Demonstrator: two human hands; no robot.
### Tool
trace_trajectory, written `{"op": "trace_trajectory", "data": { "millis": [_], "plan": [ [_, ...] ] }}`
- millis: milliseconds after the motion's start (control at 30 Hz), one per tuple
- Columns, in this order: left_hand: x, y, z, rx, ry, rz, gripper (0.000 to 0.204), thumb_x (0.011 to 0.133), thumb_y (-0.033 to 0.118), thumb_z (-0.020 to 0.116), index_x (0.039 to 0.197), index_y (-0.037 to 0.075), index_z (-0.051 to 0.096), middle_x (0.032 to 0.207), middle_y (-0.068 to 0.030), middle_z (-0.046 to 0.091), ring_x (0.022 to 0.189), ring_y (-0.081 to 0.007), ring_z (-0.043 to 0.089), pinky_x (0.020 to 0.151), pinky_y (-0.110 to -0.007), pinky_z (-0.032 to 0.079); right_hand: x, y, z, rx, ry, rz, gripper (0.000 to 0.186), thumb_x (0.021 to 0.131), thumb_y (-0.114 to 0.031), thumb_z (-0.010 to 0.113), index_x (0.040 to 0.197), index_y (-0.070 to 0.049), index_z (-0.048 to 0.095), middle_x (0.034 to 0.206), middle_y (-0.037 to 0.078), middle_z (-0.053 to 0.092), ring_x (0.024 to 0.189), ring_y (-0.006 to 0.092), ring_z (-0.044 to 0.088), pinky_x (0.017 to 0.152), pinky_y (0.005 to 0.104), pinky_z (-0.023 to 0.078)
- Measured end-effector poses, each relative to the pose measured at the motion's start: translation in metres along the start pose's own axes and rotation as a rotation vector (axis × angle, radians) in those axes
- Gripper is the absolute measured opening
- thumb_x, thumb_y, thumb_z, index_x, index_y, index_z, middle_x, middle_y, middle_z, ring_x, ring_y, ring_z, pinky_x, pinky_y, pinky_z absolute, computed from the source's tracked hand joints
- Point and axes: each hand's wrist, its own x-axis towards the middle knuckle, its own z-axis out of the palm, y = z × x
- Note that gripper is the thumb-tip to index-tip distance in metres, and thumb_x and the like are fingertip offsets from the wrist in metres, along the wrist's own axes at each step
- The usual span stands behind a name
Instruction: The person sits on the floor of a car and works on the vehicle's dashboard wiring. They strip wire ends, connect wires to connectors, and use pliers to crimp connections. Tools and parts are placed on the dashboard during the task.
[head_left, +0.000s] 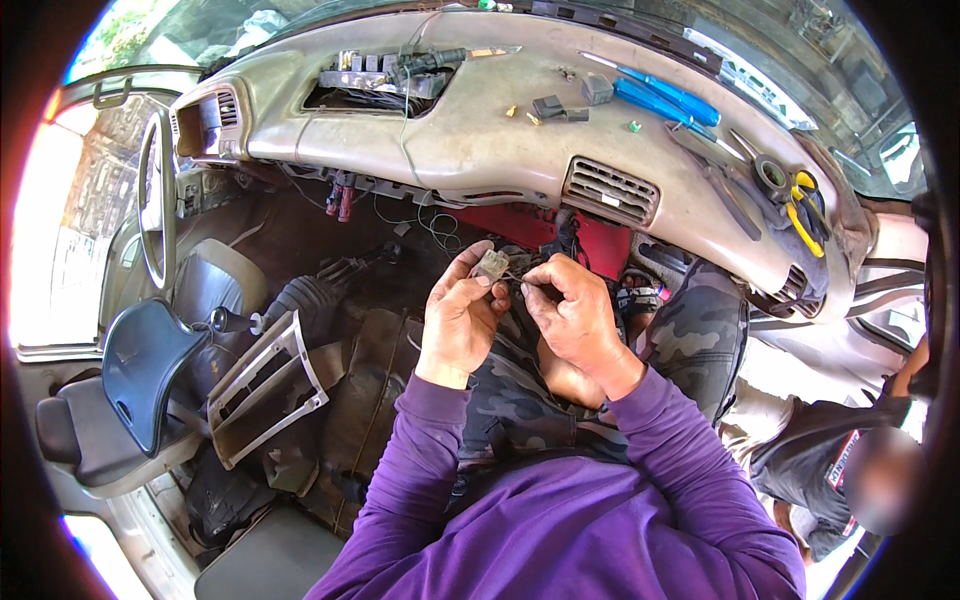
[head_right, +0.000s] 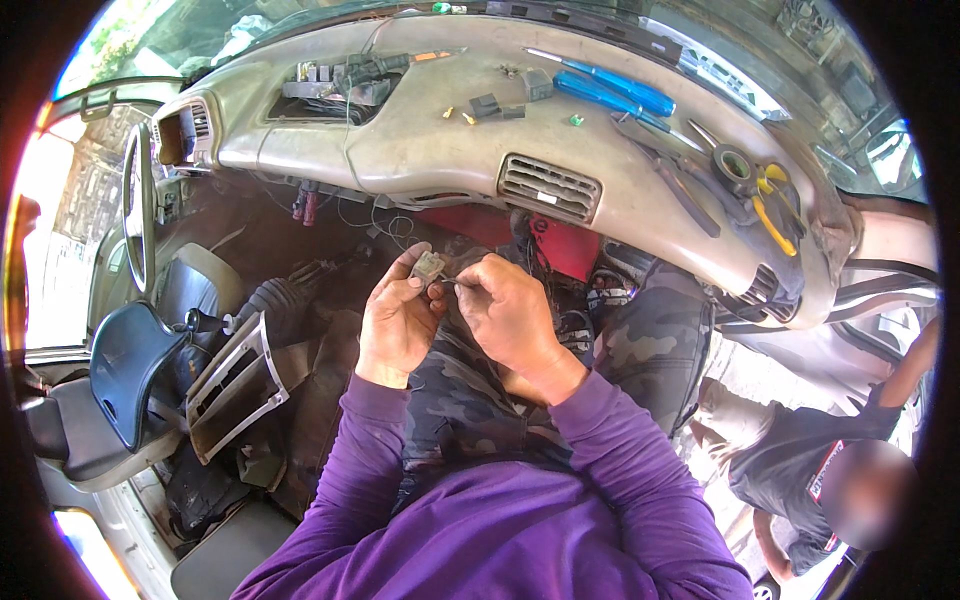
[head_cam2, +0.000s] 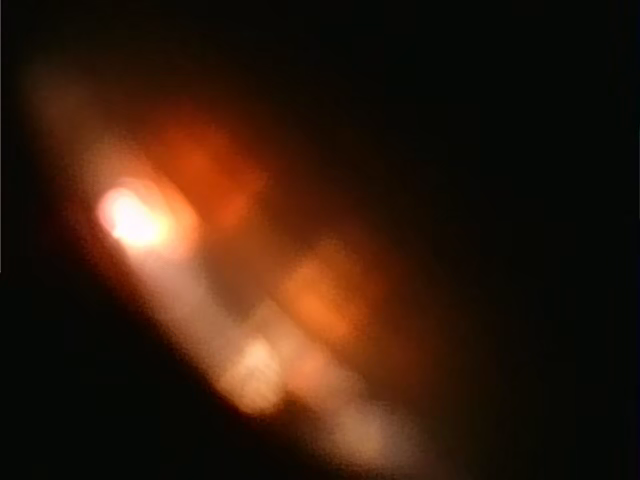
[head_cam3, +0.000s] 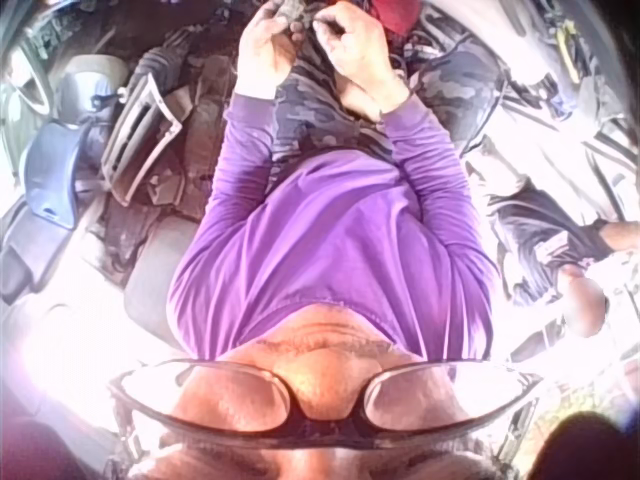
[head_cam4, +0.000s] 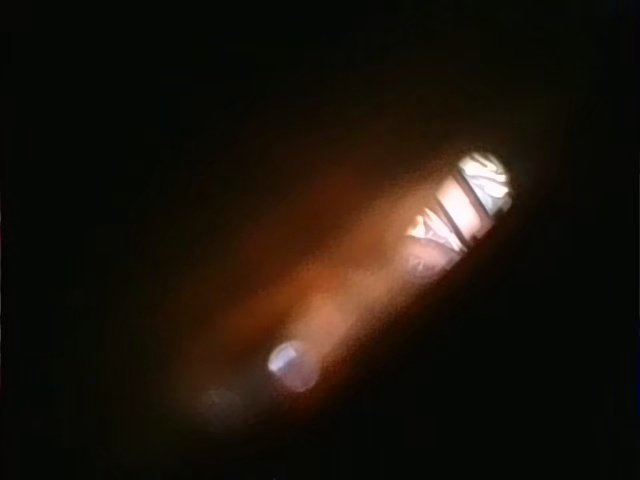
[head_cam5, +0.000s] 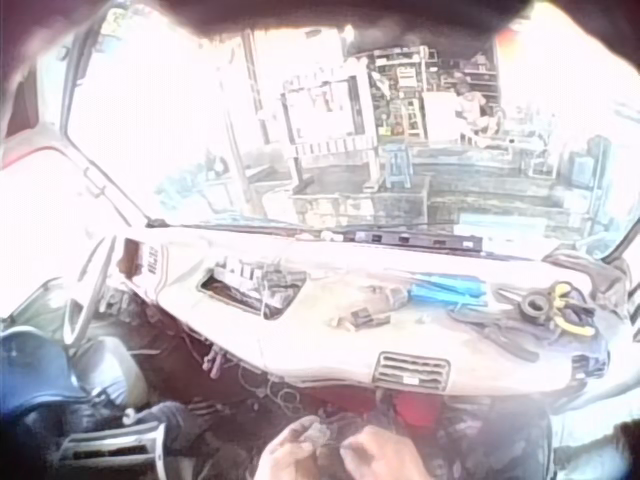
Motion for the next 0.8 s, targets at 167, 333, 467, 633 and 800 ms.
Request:
{"op": "trace_trajectory", "data": {
  "millis": [167,333,467,633,800],
  "plan": [
    [0.000,-0.005,-0.002,0.063,-0.067,0.059,0.056,0.085,-0.007,0.070,0.137,0.005,0.054,0.113,-0.0048,0.065,0.090,-0.0143,0.062,0.078,-0.029,0.050,0.002,0.004,0.003,-0.183,0.093,-0.243,0.014,0.080,-0.005,0.075,0.088,-0.008,0.064,0.079,0.008,0.062,0.072,0.0334,0.061,0.068,0.0419,0.047],
    [0.000,-0.012,0.004,0.050,-0.069,0.125,0.056,0.086,-0.009,0.074,0.136,0.006,0.053,0.113,-0.0044,0.064,0.094,-0.0152,0.063,0.083,-0.029,0.054,0.000,0.001,0.001,-0.273,0.091,-0.284,0.017,0.078,-0.005,0.076,0.089,-0.009,0.064,0.078,0.007,0.061,0.072,0.0316,0.061,0.069,0.0412,0.047],
    [0.002,-0.014,0.004,0.049,-0.085,0.158,0.053,0.087,-0.009,0.074,0.133,0.007,0.054,0.113,-0.0035,0.063,0.095,-0.0148,0.063,0.084,-0.029,0.055,0.000,-0.003,-0.002,-0.307,0.082,-0.329,0.018,0.077,-0.006,0.077,0.090,-0.009,0.064,0.077,0.006,0.061,0.071,0.0311,0.061,0.069,0.0415,0.047],
    [0.003,-0.017,0.004,0.086,-0.099,0.195,0.049,0.088,-0.008,0.075,0.130,0.008,0.055,0.112,-0.0029,0.062,0.096,-0.0137,0.063,0.083,-0.028,0.055,-0.002,-0.001,0.002,-0.302,0.101,-0.321,0.018,0.077,-0.007,0.077,0.089,-0.009,0.064,0.077,0.006,0.061,0.071,0.0305,0.061,0.069,0.0418,0.047],
    [0.005,-0.018,0.003,0.138,-0.136,0.249,0.045,0.088,-0.008,0.074,0.126,0.008,0.056,0.114,-0.0043,0.062,0.099,-0.0150,0.063,0.087,-0.030,0.056,-0.002,-0.002,0.000,-0.339,0.102,-0.361,0.018,0.077,-0.008,0.077,0.090,-0.008,0.064,0.078,0.006,0.060,0.072,0.0294,0.062,0.070,0.0412,0.047]
  ]
}}
